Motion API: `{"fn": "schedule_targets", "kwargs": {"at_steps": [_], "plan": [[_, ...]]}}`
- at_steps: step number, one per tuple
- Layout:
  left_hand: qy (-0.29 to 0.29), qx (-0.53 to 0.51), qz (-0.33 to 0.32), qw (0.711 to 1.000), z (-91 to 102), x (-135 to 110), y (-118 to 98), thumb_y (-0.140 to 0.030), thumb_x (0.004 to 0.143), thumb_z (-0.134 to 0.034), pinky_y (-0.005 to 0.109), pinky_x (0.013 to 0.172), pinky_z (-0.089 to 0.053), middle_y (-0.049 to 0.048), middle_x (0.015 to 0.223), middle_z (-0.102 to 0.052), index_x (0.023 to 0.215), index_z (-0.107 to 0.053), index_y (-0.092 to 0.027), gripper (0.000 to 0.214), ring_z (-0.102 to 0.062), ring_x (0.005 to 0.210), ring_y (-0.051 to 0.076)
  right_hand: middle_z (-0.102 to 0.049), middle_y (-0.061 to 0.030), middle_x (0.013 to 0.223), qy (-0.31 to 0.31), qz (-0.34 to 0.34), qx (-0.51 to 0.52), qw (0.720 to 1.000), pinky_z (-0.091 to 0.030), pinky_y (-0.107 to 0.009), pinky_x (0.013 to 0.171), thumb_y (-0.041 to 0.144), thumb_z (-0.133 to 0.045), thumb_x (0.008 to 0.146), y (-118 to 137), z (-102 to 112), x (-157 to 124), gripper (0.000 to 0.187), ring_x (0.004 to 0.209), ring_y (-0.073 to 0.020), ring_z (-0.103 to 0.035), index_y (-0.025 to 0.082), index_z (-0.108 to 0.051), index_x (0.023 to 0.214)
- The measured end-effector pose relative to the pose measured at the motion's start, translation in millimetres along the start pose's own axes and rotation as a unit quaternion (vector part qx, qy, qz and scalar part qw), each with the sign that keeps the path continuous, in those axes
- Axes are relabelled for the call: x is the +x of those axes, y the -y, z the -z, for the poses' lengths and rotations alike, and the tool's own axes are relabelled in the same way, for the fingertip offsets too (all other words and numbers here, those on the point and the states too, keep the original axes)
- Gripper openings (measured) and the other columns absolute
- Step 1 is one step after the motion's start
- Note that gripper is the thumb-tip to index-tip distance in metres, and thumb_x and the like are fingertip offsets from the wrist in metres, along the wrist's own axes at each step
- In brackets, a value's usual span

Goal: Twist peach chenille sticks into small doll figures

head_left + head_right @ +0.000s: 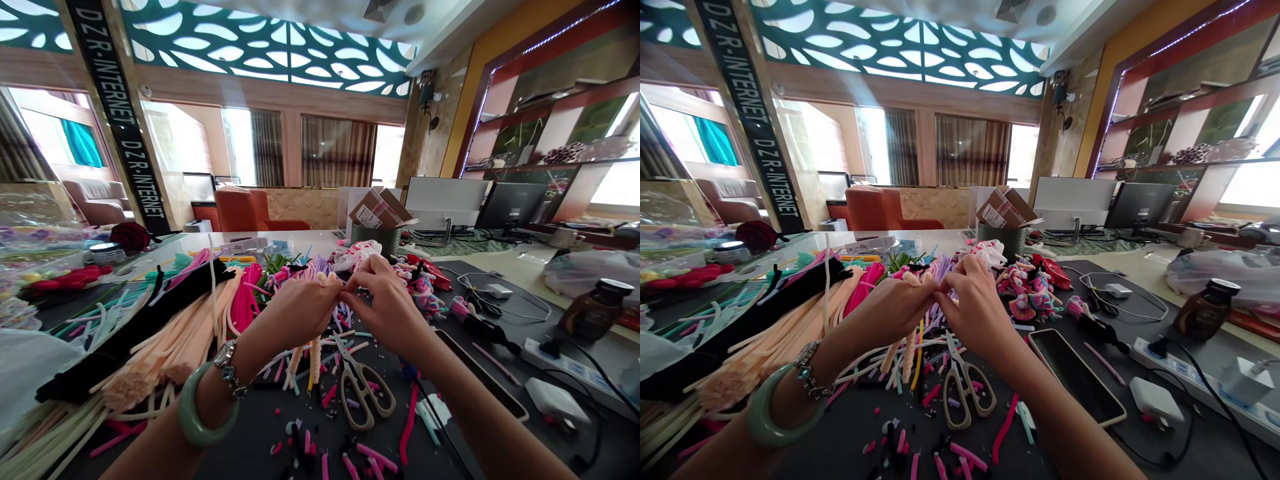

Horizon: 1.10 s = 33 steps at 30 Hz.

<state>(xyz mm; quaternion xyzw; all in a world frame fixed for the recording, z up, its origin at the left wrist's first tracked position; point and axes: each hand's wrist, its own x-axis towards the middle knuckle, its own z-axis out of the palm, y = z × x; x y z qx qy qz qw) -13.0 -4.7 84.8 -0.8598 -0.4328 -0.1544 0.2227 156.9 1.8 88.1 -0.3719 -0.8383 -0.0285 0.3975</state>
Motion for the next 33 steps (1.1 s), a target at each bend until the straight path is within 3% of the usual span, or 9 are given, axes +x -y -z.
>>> {"fn": "schedule_targets", "kwargs": {"at_steps": [11, 16, 20, 26, 33], "plan": [[-0.045, 0.031, 0.012, 0.998, -5.0, 2, -2, -0.022, 0.093, -0.031, 0.027, 0.044, -0.031, 0.0024, 0.062, -0.058, 0.086, -0.046, -0.016, 0.018, -0.054, 0.05, 0.016, -0.042, -0.0014, 0.075, -0.07, 0.024, 0.067, 0.995, -0.038, -0.03, 0.07, 0.02, -0.056, 0.08, 0, -7, 2, 0.02, 0.073, -0.0149, -0.044, 0.016, -0.059, 0.06], [-0.045, 0.041, -0.003, 0.998, -2.9, 3, -3, -0.021, 0.093, -0.029, 0.027, 0.043, -0.032, 0.0025, 0.059, -0.056, 0.086, -0.046, -0.015, 0.019, -0.055, 0.047, 0.017, -0.044, 0.0003, 0.073, -0.032, -0.03, 0.173, 0.984, -0.04, -0.028, 0.068, 0.018, -0.061, 0.076, -10, -3, 8, 0.016, 0.071, -0.0131, -0.048, 0.016, -0.061, 0.059], [-0.046, 0.043, 0.018, 0.998, -1.4, 3, -1, -0.023, 0.094, -0.029, 0.026, 0.044, -0.032, 0.0026, 0.059, -0.056, 0.086, -0.047, -0.015, 0.022, -0.054, 0.048, 0.016, -0.052, -0.0008, 0.078, 0.023, -0.062, 0.217, 0.974, -0.039, -0.029, 0.07, 0.028, -0.066, 0.074, -20, -1, 10, 0.01, 0.077, -0.015, -0.05, 0.018, -0.068, 0.072], [-0.046, -0.026, 0.037, 0.998, 0.1, 3, 2, -0.026, 0.095, -0.028, 0.028, 0.051, -0.033, 0.0015, 0.062, -0.055, 0.087, -0.046, -0.016, 0.022, -0.051, 0.054, 0.015, -0.058, -0.0045, 0.09, 0.055, -0.1, 0.227, 0.967, -0.041, -0.031, 0.071, 0.038, -0.069, 0.073, -24, -6, 11, 0.028, 0.083, -0.0175, -0.055, 0.017, -0.068, 0.09], [-0.043, -0.167, 0.047, 0.984, 0.1, 2, 4, -0.028, 0.096, -0.023, 0.028, 0.054, -0.033, -0.0017, 0.064, -0.048, 0.084, -0.04, -0.019, 0.022, -0.047, 0.056, 0.014, -0.052, -0.0011, 0.078, 0.044, -0.072, 0.248, 0.965, -0.042, -0.029, 0.071, 0.029, -0.068, 0.075, -17, -9, 11, 0.014, 0.075, -0.0145, -0.053, 0.015, -0.071, 0.079]]}}
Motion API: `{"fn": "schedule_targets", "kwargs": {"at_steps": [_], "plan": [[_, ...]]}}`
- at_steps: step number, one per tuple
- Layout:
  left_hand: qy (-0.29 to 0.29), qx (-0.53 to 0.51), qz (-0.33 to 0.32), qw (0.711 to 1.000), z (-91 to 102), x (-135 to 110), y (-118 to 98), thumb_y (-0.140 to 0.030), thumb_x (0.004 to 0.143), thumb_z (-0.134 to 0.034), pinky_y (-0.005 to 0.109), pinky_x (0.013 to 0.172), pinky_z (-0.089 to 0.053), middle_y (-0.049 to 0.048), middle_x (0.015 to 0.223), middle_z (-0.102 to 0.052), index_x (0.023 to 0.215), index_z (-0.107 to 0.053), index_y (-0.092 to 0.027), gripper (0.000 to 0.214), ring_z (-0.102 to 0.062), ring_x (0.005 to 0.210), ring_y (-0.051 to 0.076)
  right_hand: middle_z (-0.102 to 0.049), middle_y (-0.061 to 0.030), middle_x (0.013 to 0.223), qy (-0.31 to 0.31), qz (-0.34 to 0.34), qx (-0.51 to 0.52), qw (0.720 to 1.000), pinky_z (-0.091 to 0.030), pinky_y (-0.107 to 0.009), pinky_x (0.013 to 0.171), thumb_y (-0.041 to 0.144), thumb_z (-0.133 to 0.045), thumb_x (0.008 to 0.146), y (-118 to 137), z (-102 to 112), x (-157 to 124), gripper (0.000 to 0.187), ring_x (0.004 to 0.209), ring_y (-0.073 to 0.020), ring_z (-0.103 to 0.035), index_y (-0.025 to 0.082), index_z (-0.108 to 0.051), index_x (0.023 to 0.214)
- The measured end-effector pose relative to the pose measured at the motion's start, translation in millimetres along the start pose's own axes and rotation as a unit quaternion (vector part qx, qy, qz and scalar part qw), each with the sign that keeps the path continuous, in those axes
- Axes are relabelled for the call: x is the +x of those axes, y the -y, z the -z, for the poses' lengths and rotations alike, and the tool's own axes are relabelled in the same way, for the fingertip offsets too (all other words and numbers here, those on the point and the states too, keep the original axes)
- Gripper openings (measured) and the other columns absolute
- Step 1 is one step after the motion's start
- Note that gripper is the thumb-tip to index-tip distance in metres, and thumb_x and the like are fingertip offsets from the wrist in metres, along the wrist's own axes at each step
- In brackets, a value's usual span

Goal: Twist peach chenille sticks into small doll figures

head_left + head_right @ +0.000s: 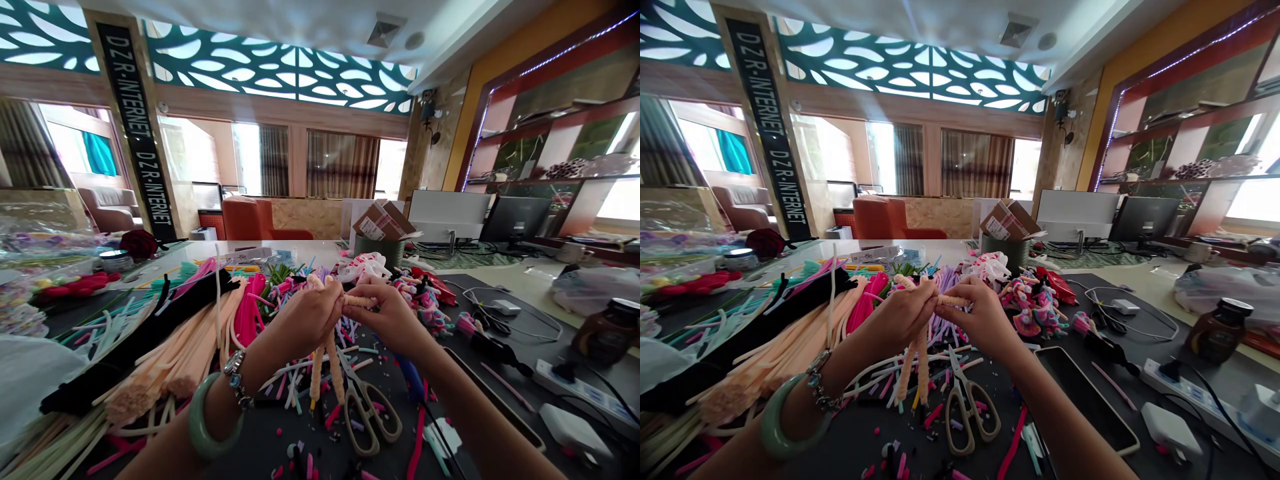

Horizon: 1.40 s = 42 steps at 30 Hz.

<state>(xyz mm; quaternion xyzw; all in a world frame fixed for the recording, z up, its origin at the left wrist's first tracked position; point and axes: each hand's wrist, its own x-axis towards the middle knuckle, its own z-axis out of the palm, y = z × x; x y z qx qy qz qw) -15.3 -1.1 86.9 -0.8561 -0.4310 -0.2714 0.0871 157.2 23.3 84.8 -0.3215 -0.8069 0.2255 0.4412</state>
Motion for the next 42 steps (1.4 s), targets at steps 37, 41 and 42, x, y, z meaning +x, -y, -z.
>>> {"fn": "schedule_targets", "kwargs": {"at_steps": [37, 41, 42], "plan": [[-0.4, -0.152, -0.081, 0.9, 0.8, -3, 16, -0.024, 0.073, -0.066, 0.033, 0.07, -0.049, 0.0049, 0.104, -0.051, 0.129, -0.025, -0.031, 0.07, -0.056, 0.087, 0.018, -0.05, 0.0018, 0.072, -0.125, 0.01, 0.331, 0.935, -0.036, -0.027, 0.065, 0.014, -0.068, 0.072, -11, -16, -1, 0.011, 0.07, -0.0117, -0.047, 0.02, -0.066, 0.063], [-0.28, -0.31, 0.036, 0.908, -6.4, 4, 10, -0.03, 0.073, -0.067, 0.035, 0.081, -0.046, 0.0042, 0.095, -0.055, 0.107, -0.048, -0.022, 0.04, -0.054, 0.092, 0.02, -0.049, 0.003, 0.067, -0.117, -0.022, 0.388, 0.914, -0.034, -0.026, 0.065, 0.013, -0.067, 0.071, -5, -19, -2, 0.013, 0.068, -0.0108, -0.045, 0.019, -0.064, 0.06], [-0.248, -0.334, 0.037, 0.908, -7.5, 5, 8, -0.03, 0.075, -0.066, 0.035, 0.084, -0.044, 0.0038, 0.093, -0.055, 0.097, -0.052, -0.02, 0.028, -0.054, 0.092, 0.019, -0.048, 0.0033, 0.066, -0.113, -0.029, 0.395, 0.911, -0.034, -0.026, 0.065, 0.013, -0.067, 0.071, -3, -20, -2, 0.013, 0.067, -0.0106, -0.044, 0.019, -0.064, 0.061]]}}
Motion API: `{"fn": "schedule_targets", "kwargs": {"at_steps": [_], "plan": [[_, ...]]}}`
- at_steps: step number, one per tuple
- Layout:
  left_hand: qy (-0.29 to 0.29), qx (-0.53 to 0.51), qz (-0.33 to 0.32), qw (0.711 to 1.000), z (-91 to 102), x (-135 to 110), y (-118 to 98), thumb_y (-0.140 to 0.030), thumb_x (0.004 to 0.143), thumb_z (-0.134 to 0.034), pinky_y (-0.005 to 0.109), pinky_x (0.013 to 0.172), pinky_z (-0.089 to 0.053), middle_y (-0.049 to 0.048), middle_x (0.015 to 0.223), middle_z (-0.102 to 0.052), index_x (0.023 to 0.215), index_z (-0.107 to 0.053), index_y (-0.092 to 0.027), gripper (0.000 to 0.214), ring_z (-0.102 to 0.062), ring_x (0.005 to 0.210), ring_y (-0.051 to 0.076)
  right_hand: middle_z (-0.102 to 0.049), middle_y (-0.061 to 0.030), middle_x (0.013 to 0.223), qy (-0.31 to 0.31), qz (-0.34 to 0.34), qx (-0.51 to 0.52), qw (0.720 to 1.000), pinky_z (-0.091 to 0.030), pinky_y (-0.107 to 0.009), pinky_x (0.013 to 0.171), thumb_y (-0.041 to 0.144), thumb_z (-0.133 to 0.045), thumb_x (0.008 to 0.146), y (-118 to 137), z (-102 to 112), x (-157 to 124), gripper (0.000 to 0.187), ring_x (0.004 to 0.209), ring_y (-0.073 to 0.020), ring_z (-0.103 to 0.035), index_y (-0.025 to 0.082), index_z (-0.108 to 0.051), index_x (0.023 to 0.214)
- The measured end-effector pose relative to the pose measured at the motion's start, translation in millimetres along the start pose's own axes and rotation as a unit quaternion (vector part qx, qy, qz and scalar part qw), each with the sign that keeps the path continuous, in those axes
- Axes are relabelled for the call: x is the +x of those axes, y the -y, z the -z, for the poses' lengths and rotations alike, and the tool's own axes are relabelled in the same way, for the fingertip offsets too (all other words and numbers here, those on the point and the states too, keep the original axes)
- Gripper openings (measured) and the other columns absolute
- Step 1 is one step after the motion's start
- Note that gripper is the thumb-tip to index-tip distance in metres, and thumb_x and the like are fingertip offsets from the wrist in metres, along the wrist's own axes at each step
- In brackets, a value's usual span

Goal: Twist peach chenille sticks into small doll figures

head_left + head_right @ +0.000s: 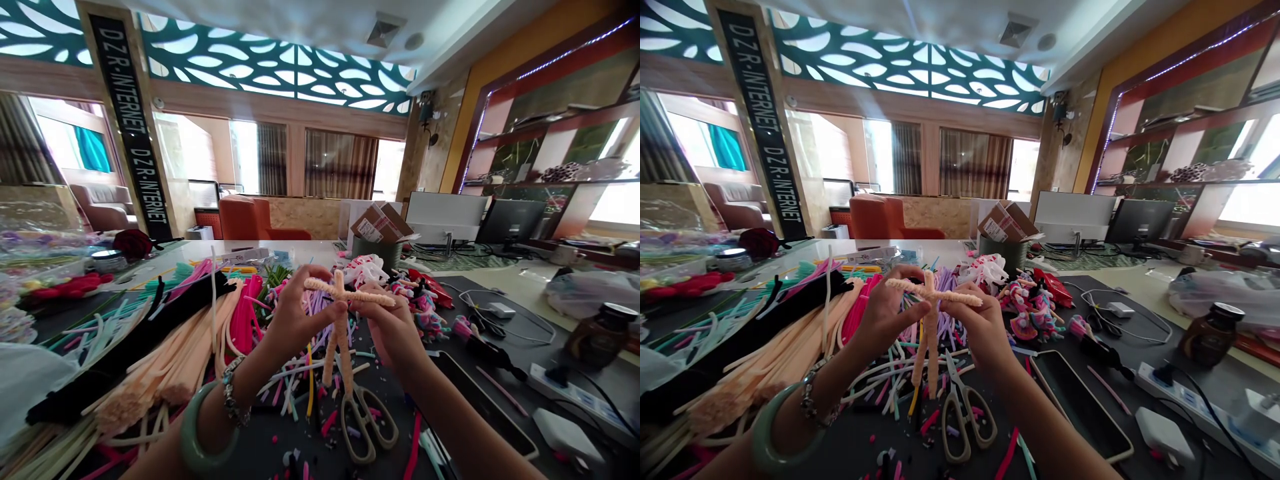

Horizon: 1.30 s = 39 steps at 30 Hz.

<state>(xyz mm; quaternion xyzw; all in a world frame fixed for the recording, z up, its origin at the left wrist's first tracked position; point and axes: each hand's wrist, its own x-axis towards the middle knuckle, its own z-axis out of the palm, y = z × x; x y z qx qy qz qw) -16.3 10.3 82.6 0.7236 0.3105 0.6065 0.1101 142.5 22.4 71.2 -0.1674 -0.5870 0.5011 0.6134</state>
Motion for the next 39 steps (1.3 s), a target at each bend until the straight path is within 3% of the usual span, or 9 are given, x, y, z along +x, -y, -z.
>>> {"fn": "schedule_targets", "kwargs": {"at_steps": [2, 4, 9, 13, 16, 20, 26, 33, 39], "plan": [[0.033, -0.031, 0.019, 0.999, -4.3, 0, -2, -0.028, 0.079, -0.062, 0.035, 0.087, -0.043, 0.0037, 0.09, -0.055, 0.082, -0.056, -0.018, 0.012, -0.054, 0.093, 0.019, -0.049, 0.0036, 0.065, 0.008, -0.02, 0.009, 1.0, -0.034, -0.025, 0.065, 0.014, -0.068, 0.072, 0, -2, -1, 0.012, 0.067, -0.0102, -0.044, 0.019, -0.064, 0.061], [0.038, -0.027, 0.029, 0.999, -6.0, 0, -5, -0.025, 0.082, -0.058, 0.034, 0.088, -0.042, 0.0042, 0.089, -0.055, 0.075, -0.058, -0.017, 0.01, -0.053, 0.096, 0.019, -0.051, 0.0034, 0.066, 0.016, -0.038, 0.015, 0.999, -0.035, -0.025, 0.066, 0.014, -0.068, 0.071, -1, -2, -1, 0.011, 0.067, -0.0101, -0.045, 0.019, -0.065, 0.061], [0.06, 0.09, 0.028, 0.994, -1.2, 1, -12, -0.028, 0.084, -0.059, 0.04, 0.097, -0.035, 0.0062, 0.103, -0.054, 0.077, -0.063, -0.018, 0.013, -0.049, 0.106, 0.023, -0.062, 0.001, 0.067, -0.007, -0.092, 0.058, 0.994, -0.04, -0.025, 0.071, 0.018, -0.072, 0.065, -3, -2, 1, 0.003, 0.071, -0.0121, -0.052, 0.021, -0.072, 0.062], [0.083, 0.121, 0.02, 0.989, 1.0, 0, -12, -0.03, 0.087, -0.053, 0.044, 0.099, -0.034, 0.0072, 0.109, -0.054, 0.081, -0.062, -0.019, 0.016, -0.048, 0.109, 0.024, -0.066, -0.0023, 0.072, 0.005, -0.123, 0.069, 0.99, -0.043, -0.029, 0.075, 0.022, -0.074, 0.061, -3, -1, 2, 0.004, 0.076, -0.016, -0.056, 0.021, -0.074, 0.065], [0.08, 0.103, 0.041, 0.991, -1.3, -1, -11, -0.027, 0.088, -0.049, 0.047, 0.101, -0.033, 0.0078, 0.111, -0.054, 0.08, -0.061, -0.018, 0.017, -0.049, 0.11, 0.024, -0.06, -0.0006, 0.07, 0.046, -0.097, 0.011, 0.994, -0.044, -0.028, 0.072, 0.022, -0.074, 0.064, 0, 4, 4, 0.003, 0.073, -0.0143, -0.055, 0.02, -0.073, 0.066], [0.065, 0.027, 0.09, 0.993, -7.8, -3, -11, -0.025, 0.087, -0.051, 0.043, 0.1, -0.037, 0.0084, 0.11, -0.055, 0.078, -0.061, -0.018, 0.015, -0.05, 0.108, 0.022, -0.055, -0.0003, 0.07, 0.077, -0.004, -0.152, 0.985, -0.043, -0.027, 0.064, 0.025, -0.073, 0.069, 8, 12, 7, 0.007, 0.068, -0.0131, -0.052, 0.019, -0.071, 0.066], [0.05, -0.132, 0.185, 0.973, -12.5, -4, -9, -0.022, 0.081, -0.057, 0.032, 0.08, -0.05, 0.0057, 0.107, -0.052, 0.076, -0.059, -0.017, 0.007, -0.055, 0.093, 0.017, -0.057, -0.0015, 0.073, 0.108, 0.148, -0.309, 0.934, -0.041, -0.029, 0.061, 0.024, -0.07, 0.075, 16, 18, 8, 0.006, 0.067, -0.0133, -0.053, 0.022, -0.074, 0.076], [0.095, -0.212, 0.224, 0.947, -3.6, -2, -15, -0.018, 0.073, -0.061, 0.031, 0.076, -0.05, 0.0026, 0.087, -0.053, 0.077, -0.055, -0.018, 0.006, -0.055, 0.084, 0.016, -0.063, -0.0016, 0.077, 0.078, 0.337, -0.474, 0.81, -0.034, -0.038, 0.073, 0.019, -0.058, 0.084, 10, 24, 6, 0.018, 0.07, -0.0161, -0.054, 0.029, -0.073, 0.088], [0.12, -0.236, 0.242, 0.933, -1.3, -2, -22, -0.017, 0.074, -0.062, 0.03, 0.071, -0.051, 0.001, 0.081, -0.054, 0.086, -0.056, -0.02, 0.014, -0.055, 0.076, 0.014, -0.065, -0.0004, 0.08, 0.059, 0.408, -0.526, 0.744, -0.03, -0.041, 0.084, 0.021, -0.056, 0.085, 13, 29, 2, 0.016, 0.071, -0.0166, -0.055, 0.03, -0.067, 0.093]]}}
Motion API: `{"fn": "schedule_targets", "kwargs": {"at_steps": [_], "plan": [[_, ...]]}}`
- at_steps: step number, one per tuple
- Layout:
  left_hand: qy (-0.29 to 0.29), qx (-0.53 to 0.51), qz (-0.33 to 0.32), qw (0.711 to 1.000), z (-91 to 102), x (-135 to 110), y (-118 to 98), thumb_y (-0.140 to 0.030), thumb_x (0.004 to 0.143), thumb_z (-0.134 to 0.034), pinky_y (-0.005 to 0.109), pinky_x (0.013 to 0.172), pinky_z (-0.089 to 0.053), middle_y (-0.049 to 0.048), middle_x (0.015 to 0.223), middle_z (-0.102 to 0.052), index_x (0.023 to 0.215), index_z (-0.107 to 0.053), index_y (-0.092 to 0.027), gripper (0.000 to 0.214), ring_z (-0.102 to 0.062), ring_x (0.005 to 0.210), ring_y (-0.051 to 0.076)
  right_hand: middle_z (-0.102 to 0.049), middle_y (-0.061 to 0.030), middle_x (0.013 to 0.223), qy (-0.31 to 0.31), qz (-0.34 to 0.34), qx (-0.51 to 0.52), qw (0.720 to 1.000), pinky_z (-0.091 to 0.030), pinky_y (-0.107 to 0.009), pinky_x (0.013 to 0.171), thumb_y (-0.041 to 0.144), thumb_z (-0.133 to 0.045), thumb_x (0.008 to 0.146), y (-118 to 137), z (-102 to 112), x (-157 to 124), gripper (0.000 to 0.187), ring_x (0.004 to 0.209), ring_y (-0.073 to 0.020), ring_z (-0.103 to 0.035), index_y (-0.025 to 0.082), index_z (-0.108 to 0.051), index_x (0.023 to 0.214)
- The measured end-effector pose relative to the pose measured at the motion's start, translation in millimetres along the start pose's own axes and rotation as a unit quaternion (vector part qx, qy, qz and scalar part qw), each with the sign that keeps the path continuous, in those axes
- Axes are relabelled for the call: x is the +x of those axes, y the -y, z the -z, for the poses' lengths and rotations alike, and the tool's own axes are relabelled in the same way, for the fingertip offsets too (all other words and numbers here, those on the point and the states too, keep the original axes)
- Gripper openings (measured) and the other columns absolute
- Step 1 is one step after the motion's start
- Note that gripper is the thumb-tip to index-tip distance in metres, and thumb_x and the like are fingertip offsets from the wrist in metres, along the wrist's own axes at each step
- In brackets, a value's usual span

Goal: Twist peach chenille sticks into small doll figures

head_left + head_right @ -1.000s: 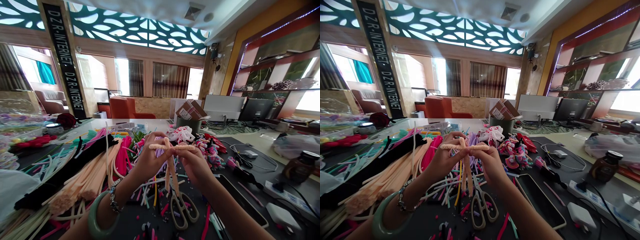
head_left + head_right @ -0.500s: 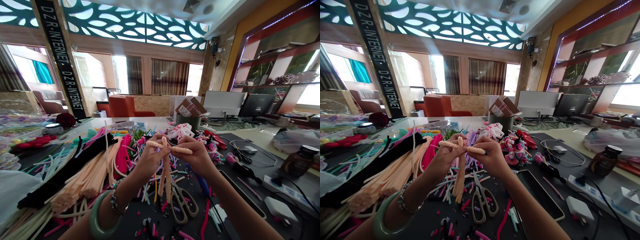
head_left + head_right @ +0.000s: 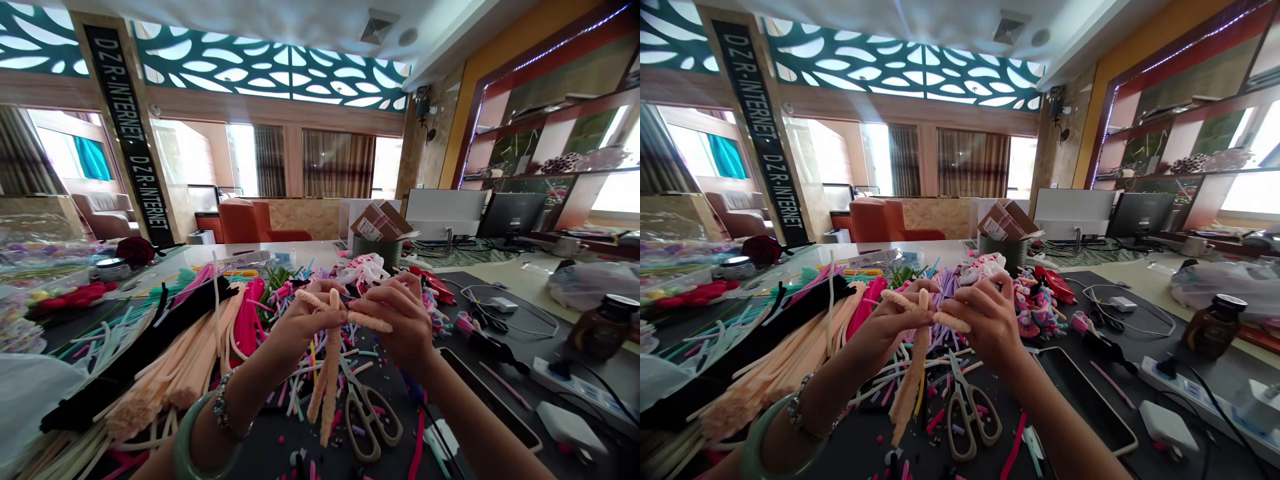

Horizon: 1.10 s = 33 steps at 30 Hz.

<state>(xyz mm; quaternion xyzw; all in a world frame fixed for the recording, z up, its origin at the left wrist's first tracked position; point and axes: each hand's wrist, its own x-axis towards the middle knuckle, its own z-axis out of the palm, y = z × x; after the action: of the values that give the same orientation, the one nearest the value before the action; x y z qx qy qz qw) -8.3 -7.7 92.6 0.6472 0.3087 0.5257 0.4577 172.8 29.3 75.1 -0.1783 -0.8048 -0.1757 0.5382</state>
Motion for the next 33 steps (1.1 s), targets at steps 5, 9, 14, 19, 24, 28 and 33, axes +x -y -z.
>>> {"fn": "schedule_targets", "kwargs": {"at_steps": [5, 9, 14, 19, 24, 28, 33], "plan": [[-0.012, 0.146, -0.083, 0.986, 4.4, 0, -1, -0.024, 0.08, -0.059, 0.036, 0.08, -0.05, 0.0076, 0.106, -0.053, 0.071, -0.06, -0.018, 0.011, -0.053, 0.098, 0.021, -0.064, -0.002, 0.082, 0.053, -0.028, 0.014, 0.998, -0.031, -0.039, 0.082, 0.022, -0.054, 0.086, 5, 3, 6, 0.011, 0.074, -0.0171, -0.055, 0.025, -0.064, 0.087], [-0.018, 0.294, -0.151, 0.944, 8.6, -1, -7, -0.026, 0.084, -0.058, 0.048, 0.099, -0.036, 0.0077, 0.109, -0.051, 0.07, -0.062, -0.019, 0.016, -0.047, 0.111, 0.025, -0.063, -0.0025, 0.08, 0.118, -0.083, 0.104, 0.984, -0.034, -0.035, 0.076, 0.017, -0.052, 0.086, 9, 3, 13, 0.013, 0.076, -0.0166, -0.055, 0.021, -0.064, 0.083], [-0.002, 0.382, -0.173, 0.908, 8.4, -3, -17, -0.025, 0.086, -0.055, 0.048, 0.099, -0.032, 0.0057, 0.11, -0.05, 0.069, -0.06, -0.018, 0.018, -0.044, 0.111, 0.023, -0.061, -0.0039, 0.081, 0.14, -0.163, 0.225, 0.95, -0.041, -0.03, 0.069, 0.016, -0.059, 0.082, 11, 3, 17, 0.007, 0.076, -0.016, -0.057, 0.019, -0.065, 0.083], [-0.011, 0.42, -0.181, 0.889, 7.7, -6, -18, -0.025, 0.086, -0.055, 0.048, 0.095, -0.035, 0.0061, 0.111, -0.048, 0.066, -0.057, -0.018, 0.021, -0.041, 0.111, 0.025, -0.062, -0.0045, 0.087, 0.218, -0.17, 0.264, 0.924, -0.045, -0.029, 0.07, 0.017, -0.059, 0.081, 10, 13, 21, 0.012, 0.078, -0.0162, -0.058, 0.019, -0.067, 0.09], [0.0, 0.446, -0.193, 0.874, 6.4, -6, -17, -0.021, 0.085, -0.054, 0.048, 0.095, -0.034, 0.0057, 0.111, -0.048, 0.067, -0.054, -0.018, 0.019, -0.039, 0.11, 0.025, -0.062, -0.0052, 0.094, 0.258, -0.168, 0.291, 0.906, -0.046, -0.032, 0.078, 0.024, -0.062, 0.081, 6, 18, 23, 0.017, 0.086, -0.018, -0.058, 0.021, -0.067, 0.097], [-0.004, 0.444, -0.19, 0.876, 6.2, -7, -19, -0.021, 0.085, -0.054, 0.046, 0.095, -0.034, 0.0052, 0.11, -0.048, 0.066, -0.053, -0.018, 0.019, -0.038, 0.11, 0.025, -0.062, -0.0042, 0.085, 0.21, -0.203, 0.322, 0.9, -0.046, -0.03, 0.074, 0.028, -0.059, 0.084, 6, 10, 20, 0.013, 0.08, -0.0157, -0.058, 0.019, -0.068, 0.088], [-0.011, 0.442, -0.179, 0.879, 7.2, -7, -20, -0.023, 0.085, -0.055, 0.045, 0.095, -0.034, 0.0048, 0.109, -0.049, 0.064, -0.053, -0.017, 0.023, -0.039, 0.11, 0.024, -0.062, -0.0039, 0.084, 0.158, -0.224, 0.331, 0.903, -0.046, -0.031, 0.074, 0.026, -0.063, 0.081, 9, 2, 17, 0.009, 0.079, -0.0159, -0.058, 0.019, -0.068, 0.085]]}}
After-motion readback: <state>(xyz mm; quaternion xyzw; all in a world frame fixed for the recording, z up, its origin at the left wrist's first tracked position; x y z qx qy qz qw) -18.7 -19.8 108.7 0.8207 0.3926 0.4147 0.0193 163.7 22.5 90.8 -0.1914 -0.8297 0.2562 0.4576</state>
